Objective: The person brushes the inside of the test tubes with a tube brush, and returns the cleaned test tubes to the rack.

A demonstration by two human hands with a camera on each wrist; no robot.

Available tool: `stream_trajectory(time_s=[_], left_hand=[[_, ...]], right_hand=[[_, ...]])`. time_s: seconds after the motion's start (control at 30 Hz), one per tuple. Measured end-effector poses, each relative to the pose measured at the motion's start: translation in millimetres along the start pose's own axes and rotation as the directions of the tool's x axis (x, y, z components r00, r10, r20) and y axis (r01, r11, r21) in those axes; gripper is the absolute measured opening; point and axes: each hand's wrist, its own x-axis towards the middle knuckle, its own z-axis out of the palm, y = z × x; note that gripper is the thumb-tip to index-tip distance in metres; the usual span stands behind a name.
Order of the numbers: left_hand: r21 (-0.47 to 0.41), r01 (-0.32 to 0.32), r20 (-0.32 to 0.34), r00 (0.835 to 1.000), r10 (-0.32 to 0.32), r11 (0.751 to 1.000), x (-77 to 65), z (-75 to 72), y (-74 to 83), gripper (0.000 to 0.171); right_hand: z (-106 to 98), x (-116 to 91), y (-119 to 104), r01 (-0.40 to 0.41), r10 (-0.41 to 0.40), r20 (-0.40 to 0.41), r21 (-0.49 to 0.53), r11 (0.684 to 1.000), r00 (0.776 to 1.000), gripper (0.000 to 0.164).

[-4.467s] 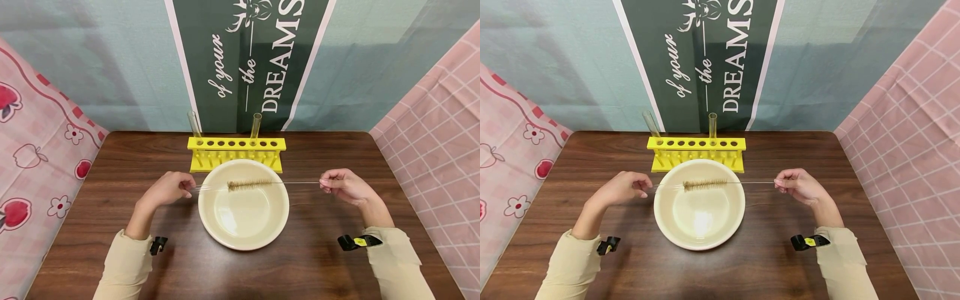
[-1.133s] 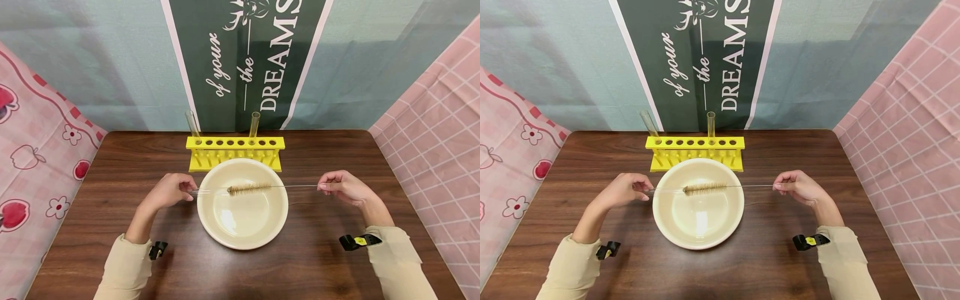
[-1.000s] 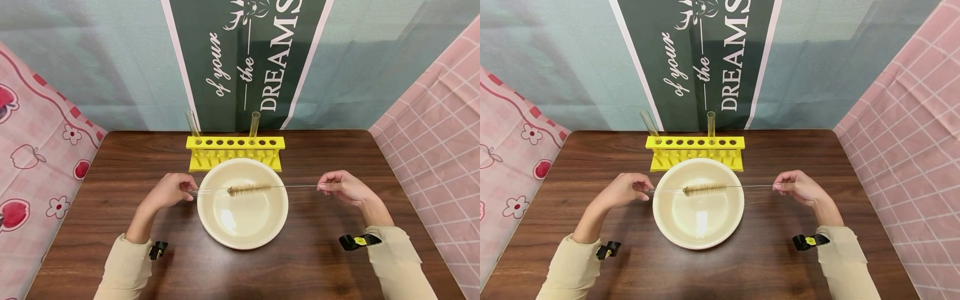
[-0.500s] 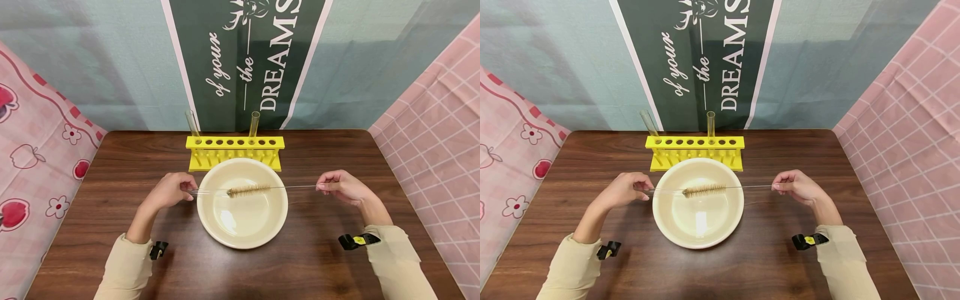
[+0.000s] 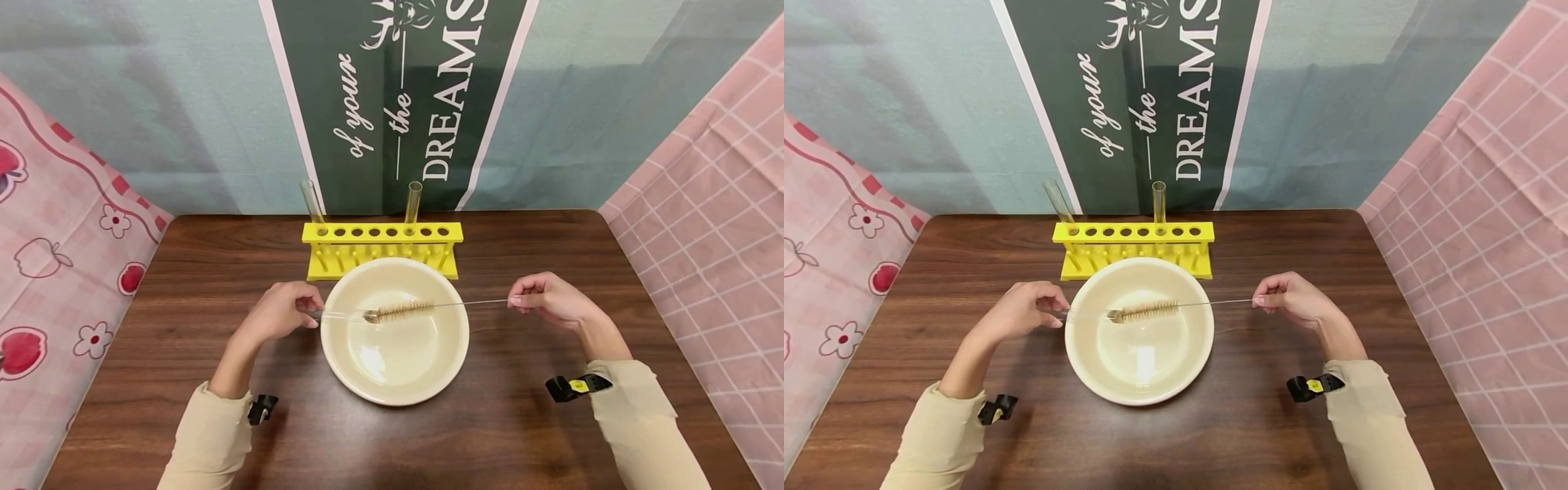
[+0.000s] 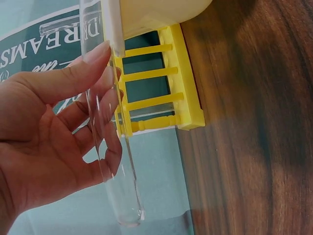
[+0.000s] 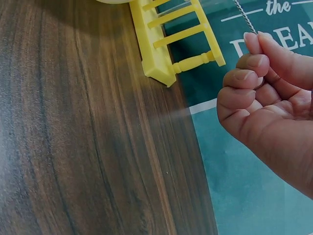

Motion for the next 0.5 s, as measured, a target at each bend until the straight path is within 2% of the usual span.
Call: stream_trajectory(time_s=[0.1,0.27,0.5], left_hand=[[-0.018,0.018,-0.017,1.0,-0.018,1.0,0.7,1.3,-1.0,0.02],[-0.025,0.021,-0.022,1.0,-0.022,0.999,1.7,1.8,-1.2,0.019],[-0.011,0.009,-0.017,1.0,-0.009,1.0,2.2,1.4,-0.1,0.019]], right_hand=[[0.5,1.3,-0.8,-0.023,0.021,-0.017,-0.109,0.994,1.0,0.008],[1.7,3.5,0.0,-0.07,0.049,-0.072,-0.337,0.939,0.996,0.008],[4.6,6.5,-2.2,-0.082,0.04,-0.098,-0.468,0.88,0.994,0.007]])
